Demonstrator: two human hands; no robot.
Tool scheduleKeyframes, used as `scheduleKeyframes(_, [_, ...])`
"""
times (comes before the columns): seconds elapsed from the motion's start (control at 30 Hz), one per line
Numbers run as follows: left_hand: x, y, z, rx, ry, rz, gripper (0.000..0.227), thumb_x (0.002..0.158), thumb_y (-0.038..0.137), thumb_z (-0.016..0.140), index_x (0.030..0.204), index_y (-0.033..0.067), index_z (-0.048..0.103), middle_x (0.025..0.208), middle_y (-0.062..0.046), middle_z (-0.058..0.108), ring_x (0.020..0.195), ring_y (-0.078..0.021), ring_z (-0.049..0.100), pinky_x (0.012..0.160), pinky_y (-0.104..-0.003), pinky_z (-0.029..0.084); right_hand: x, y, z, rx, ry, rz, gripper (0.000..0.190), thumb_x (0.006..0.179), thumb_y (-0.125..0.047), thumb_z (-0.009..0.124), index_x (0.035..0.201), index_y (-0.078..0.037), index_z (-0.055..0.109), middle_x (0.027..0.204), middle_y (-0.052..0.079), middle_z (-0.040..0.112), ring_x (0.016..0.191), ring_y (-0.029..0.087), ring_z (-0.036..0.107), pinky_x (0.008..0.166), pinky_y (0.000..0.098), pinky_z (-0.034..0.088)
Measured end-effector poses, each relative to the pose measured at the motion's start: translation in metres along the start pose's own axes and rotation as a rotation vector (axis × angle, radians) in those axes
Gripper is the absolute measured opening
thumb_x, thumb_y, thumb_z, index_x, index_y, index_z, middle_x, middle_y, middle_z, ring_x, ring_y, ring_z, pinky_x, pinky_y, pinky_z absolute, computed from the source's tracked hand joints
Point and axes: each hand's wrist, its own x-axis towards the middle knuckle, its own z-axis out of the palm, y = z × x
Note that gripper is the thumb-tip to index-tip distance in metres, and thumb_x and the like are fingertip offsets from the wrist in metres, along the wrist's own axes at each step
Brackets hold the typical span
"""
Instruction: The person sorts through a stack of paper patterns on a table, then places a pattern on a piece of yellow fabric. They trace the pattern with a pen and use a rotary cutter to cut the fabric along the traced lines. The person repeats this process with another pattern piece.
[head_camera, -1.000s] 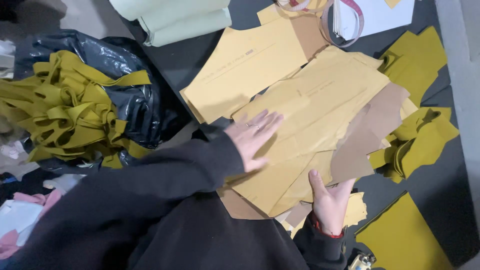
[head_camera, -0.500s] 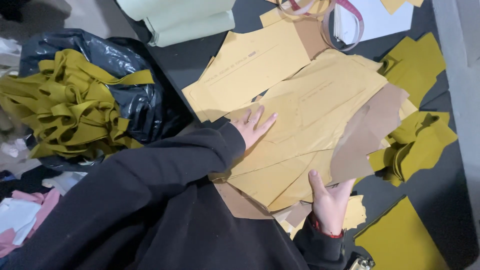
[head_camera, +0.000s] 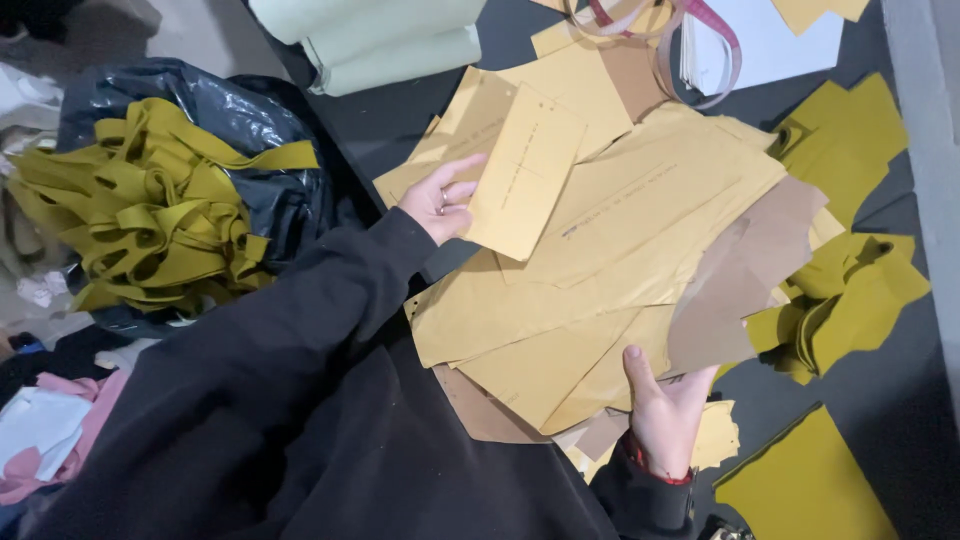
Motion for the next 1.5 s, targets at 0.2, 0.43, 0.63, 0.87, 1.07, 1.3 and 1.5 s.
scheduleKeyframes(0.2, [-0.002, 0.017, -0.004, -0.039, -0.028, -0.055, 0.082, 0.083, -0.021, 0.045, 0.159, 0.0076, 0.032, 0.151, -0.014, 0.057, 0.118, -0.0078, 0.068, 0.086, -0.017, 0.052, -0.001, 0.002, 0.000, -0.020, 0.023, 0.038, 0.085, 0.088, 0.010, 0.067, 0.160, 0.004, 0.024, 0.156, 0.018, 0.042, 0.142, 0.024, 0.044, 0.120, 0.0353, 0.032])
scheduleKeyframes(0.43, [0.004, 0.002, -0.018, 0.081, -0.015, -0.012, 0.081, 0.085, -0.021, 0.046, 0.160, 0.0071, 0.035, 0.149, -0.016, 0.059, 0.122, -0.0092, 0.065, 0.093, -0.016, 0.051, -0.002, 0.005, -0.001, -0.031, 0.024, 0.065, 0.086, 0.088, 0.010, 0.068, 0.161, 0.004, 0.022, 0.157, 0.018, 0.042, 0.142, 0.025, 0.045, 0.122, 0.0358, 0.032])
scheduleKeyframes(0.63, [-0.009, 0.013, -0.002, 0.940, 0.299, 0.305, 0.076, 0.083, -0.017, 0.055, 0.153, 0.0108, 0.046, 0.151, -0.021, 0.055, 0.140, -0.0322, 0.053, 0.114, -0.036, 0.045, -0.001, -0.003, 0.003, -0.053, 0.023, -0.014, 0.092, 0.086, 0.011, 0.067, 0.162, 0.003, 0.015, 0.160, 0.018, 0.036, 0.146, 0.025, 0.038, 0.122, 0.0361, 0.026])
scheduleKeyframes(0.87, [-0.012, -0.001, 0.069, 1.473, -0.544, 0.195, 0.109, 0.061, 0.002, 0.075, 0.156, 0.0207, 0.025, 0.165, -0.025, 0.011, 0.153, -0.0436, 0.015, 0.112, -0.075, 0.016, 0.001, -0.001, 0.003, -0.067, 0.016, 0.036, 0.080, 0.087, 0.009, 0.068, 0.156, 0.005, 0.027, 0.155, 0.019, 0.044, 0.141, 0.026, 0.044, 0.120, 0.0364, 0.030])
scheduleKeyframes(1.07, [-0.016, 0.023, 0.132, 1.227, -0.572, 0.029, 0.135, 0.059, 0.016, 0.088, 0.158, 0.0228, -0.004, 0.163, -0.030, -0.004, 0.151, -0.0517, 0.000, 0.114, -0.074, 0.012, 0.002, -0.005, 0.005, -0.018, 0.022, 0.018, 0.087, 0.086, 0.008, 0.069, 0.160, 0.004, 0.023, 0.160, 0.018, 0.040, 0.146, 0.025, 0.040, 0.122, 0.0362, 0.028])
scheduleKeyframes(1.3, [-0.006, 0.036, 0.123, 1.238, -0.281, -0.041, 0.128, 0.066, -0.010, 0.068, 0.162, 0.0245, -0.010, 0.168, -0.032, 0.005, 0.115, -0.0444, 0.064, 0.076, -0.043, 0.060, 0.007, -0.003, 0.004, -0.017, -0.001, -0.031, 0.096, 0.088, 0.009, 0.068, 0.165, 0.001, 0.011, 0.164, 0.019, 0.034, 0.150, 0.026, 0.035, 0.125, 0.0365, 0.023])
scheduleKeyframes(1.5, [-0.020, 0.096, 0.070, 1.141, 0.118, 0.085, 0.094, 0.086, -0.009, 0.056, 0.168, 0.0237, 0.021, 0.132, -0.020, 0.058, 0.095, -0.0415, 0.070, 0.082, -0.043, 0.057, 0.008, -0.005, 0.001, 0.038, -0.003, 0.009, 0.096, 0.089, 0.008, 0.066, 0.165, 0.000, 0.009, 0.163, 0.019, 0.036, 0.148, 0.026, 0.039, 0.123, 0.0363, 0.026])
